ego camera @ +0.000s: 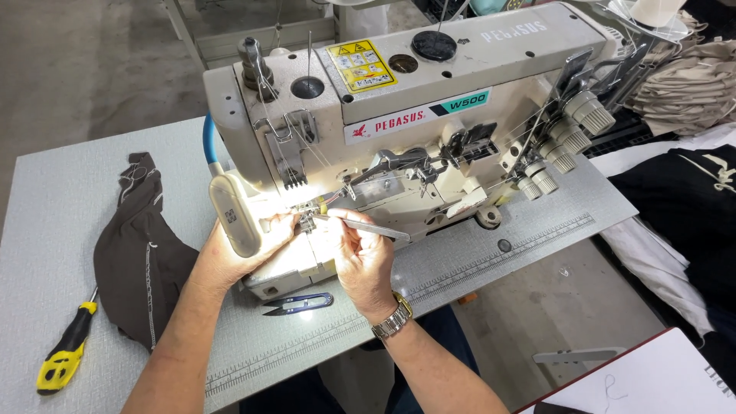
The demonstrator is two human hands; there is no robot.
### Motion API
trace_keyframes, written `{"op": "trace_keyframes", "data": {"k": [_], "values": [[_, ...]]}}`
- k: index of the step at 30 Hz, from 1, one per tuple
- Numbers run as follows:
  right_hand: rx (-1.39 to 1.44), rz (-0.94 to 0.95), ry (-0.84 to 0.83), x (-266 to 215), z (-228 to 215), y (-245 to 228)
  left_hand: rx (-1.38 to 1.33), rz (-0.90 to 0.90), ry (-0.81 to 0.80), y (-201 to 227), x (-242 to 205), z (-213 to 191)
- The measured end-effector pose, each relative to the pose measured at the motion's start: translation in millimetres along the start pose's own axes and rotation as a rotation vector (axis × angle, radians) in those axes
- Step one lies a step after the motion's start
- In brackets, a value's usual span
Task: Threading an industrial sewing machine using tweezers and a threading tool to prepare for sewing.
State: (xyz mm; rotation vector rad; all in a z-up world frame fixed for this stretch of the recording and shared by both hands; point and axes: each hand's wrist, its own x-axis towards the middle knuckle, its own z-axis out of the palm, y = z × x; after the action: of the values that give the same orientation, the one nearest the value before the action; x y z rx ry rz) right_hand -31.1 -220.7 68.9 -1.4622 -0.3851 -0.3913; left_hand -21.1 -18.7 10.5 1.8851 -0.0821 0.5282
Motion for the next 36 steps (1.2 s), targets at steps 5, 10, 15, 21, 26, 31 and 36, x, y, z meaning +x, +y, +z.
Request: {"op": "trace_keyframes", "data": {"k": [5, 10, 15, 21, 26, 31, 36], "values": [[0.066, 0.02, 0.009, 1, 1, 3, 0.006, 0.0, 0.003, -3, 4, -1], [0.041, 0.024, 0.024, -1, 1, 4, 0.01, -0.011, -0.001, -10, 3, -2], [0.05, 0.047, 0.02, 1, 1, 5, 0.016, -0.015, -0.005, -15, 0, -1], [0.062, 0.058, 0.027, -1, 0, 10, 0.025, -0.017, -0.009, -18, 0, -1], [0.063, 0.054, 0.032, 0, 1, 9, 0.032, -0.021, -0.011, -21, 3, -3], [0.048, 0.047, 0.027, 2, 1, 10, 0.038, -0.023, -0.015, -24, 1, -2], [0.046, 0.054, 0.032, 3, 1, 11, 0.045, -0.021, -0.018, -25, 5, -2]]}}
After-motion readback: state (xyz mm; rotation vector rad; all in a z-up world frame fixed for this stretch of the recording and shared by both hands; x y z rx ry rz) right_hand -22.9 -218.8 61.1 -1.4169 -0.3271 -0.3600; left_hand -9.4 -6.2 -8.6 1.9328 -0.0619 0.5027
